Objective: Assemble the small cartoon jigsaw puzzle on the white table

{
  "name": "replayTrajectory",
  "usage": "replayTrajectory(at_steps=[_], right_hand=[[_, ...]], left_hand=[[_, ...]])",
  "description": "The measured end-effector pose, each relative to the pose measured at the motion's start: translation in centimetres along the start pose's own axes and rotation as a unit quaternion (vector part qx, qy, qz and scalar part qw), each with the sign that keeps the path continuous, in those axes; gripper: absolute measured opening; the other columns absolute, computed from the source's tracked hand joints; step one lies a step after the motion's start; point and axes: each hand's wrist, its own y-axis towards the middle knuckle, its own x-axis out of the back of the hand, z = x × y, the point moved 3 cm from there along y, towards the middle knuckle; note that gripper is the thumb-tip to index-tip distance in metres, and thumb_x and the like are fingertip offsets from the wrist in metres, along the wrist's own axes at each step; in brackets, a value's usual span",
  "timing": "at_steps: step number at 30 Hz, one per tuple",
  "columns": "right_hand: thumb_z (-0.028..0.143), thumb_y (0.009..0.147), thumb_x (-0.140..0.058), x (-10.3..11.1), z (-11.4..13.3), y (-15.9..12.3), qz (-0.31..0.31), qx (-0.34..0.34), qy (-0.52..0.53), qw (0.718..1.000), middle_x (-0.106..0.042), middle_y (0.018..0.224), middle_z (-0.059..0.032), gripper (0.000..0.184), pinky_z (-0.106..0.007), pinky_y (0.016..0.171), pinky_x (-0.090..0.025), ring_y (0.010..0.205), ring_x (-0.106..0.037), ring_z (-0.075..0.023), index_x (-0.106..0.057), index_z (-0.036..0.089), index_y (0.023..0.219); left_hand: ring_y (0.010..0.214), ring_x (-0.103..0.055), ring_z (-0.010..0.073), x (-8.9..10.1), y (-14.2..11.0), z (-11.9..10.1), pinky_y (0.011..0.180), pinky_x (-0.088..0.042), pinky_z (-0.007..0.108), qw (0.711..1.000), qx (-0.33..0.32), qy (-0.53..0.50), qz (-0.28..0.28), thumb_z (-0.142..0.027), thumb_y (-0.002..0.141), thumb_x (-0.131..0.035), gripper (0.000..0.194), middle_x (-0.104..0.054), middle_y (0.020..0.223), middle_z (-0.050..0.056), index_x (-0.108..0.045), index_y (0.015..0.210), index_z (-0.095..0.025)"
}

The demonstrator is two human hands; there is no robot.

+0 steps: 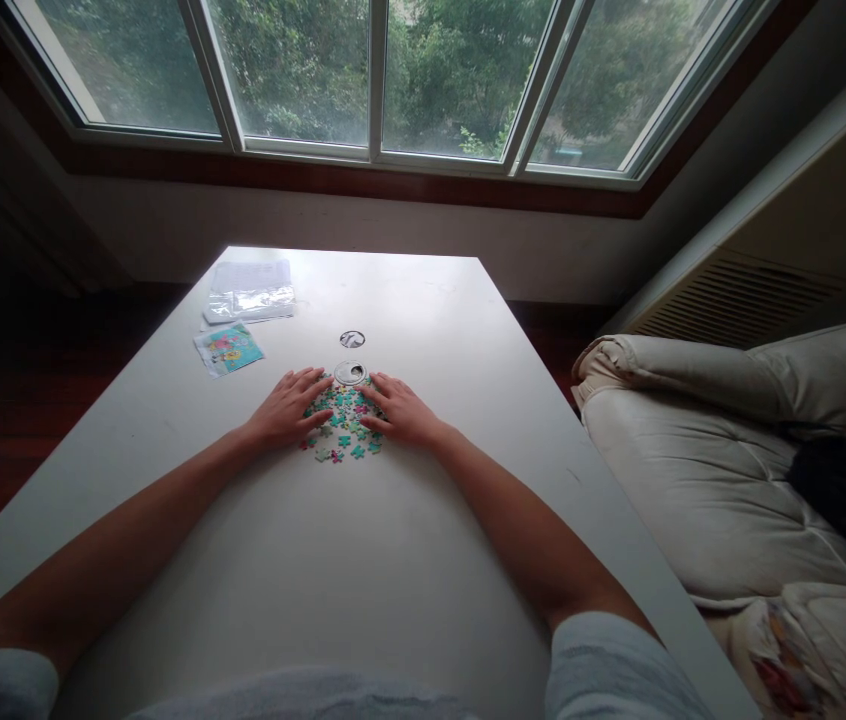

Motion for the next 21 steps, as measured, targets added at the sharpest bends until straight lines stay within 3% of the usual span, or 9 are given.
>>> replayTrajectory(at_steps=[7,11,16,21], right_hand=[[0.084,0.085,-0.047,-0.1,2.6,-0.3,0.036,-0.016,-0.019,0.999,-0.002,0.170,-0.0089,0.101,-0.054,0.127,-0.007,0.157,-0.002,-0.0332,-0.016,0.028,0.164],[0.084,0.085,-0.046,-0.3,2.8,-0.2,0.033,-0.018,-0.033,0.999,-0.001,0.170,-0.0103,0.102,-0.054,0.127,-0.009,0.157,0.000,-0.0326,-0.017,0.026,0.164],[0.079,0.091,-0.045,-0.2,2.8,-0.1,0.020,-0.020,-0.041,0.999,-0.001,0.170,-0.0120,0.095,-0.053,0.126,-0.011,0.157,-0.001,-0.0312,-0.018,0.024,0.164],[0.081,0.086,-0.051,-0.2,4.2,-0.1,0.007,0.003,-0.041,0.999,-0.002,0.170,-0.0120,0.102,-0.055,0.126,-0.009,0.157,-0.003,-0.0328,-0.016,0.024,0.164]], left_hand=[[0.157,-0.011,0.0337,-0.2,-0.2,0.2,0.126,-0.012,0.054,0.997,-0.044,-0.020,0.057,-0.078,0.090,-0.042,0.091,-0.012,0.170,0.011,-0.023,0.162,-0.027],[0.157,-0.008,0.0352,0.5,-0.4,-0.1,0.126,-0.010,0.055,0.993,-0.087,-0.034,0.068,-0.081,0.084,-0.050,0.100,-0.005,0.171,0.008,-0.015,0.164,-0.030],[0.157,-0.011,0.0339,0.8,-0.4,-0.5,0.126,-0.011,0.055,0.991,-0.114,-0.034,0.058,-0.077,0.087,-0.052,0.094,-0.009,0.171,0.007,-0.019,0.163,-0.032],[0.156,-0.016,0.0342,0.7,-0.4,-0.3,0.125,-0.014,0.056,0.991,-0.116,-0.037,0.053,-0.073,0.089,-0.052,0.089,-0.014,0.170,0.008,-0.021,0.162,-0.033]])
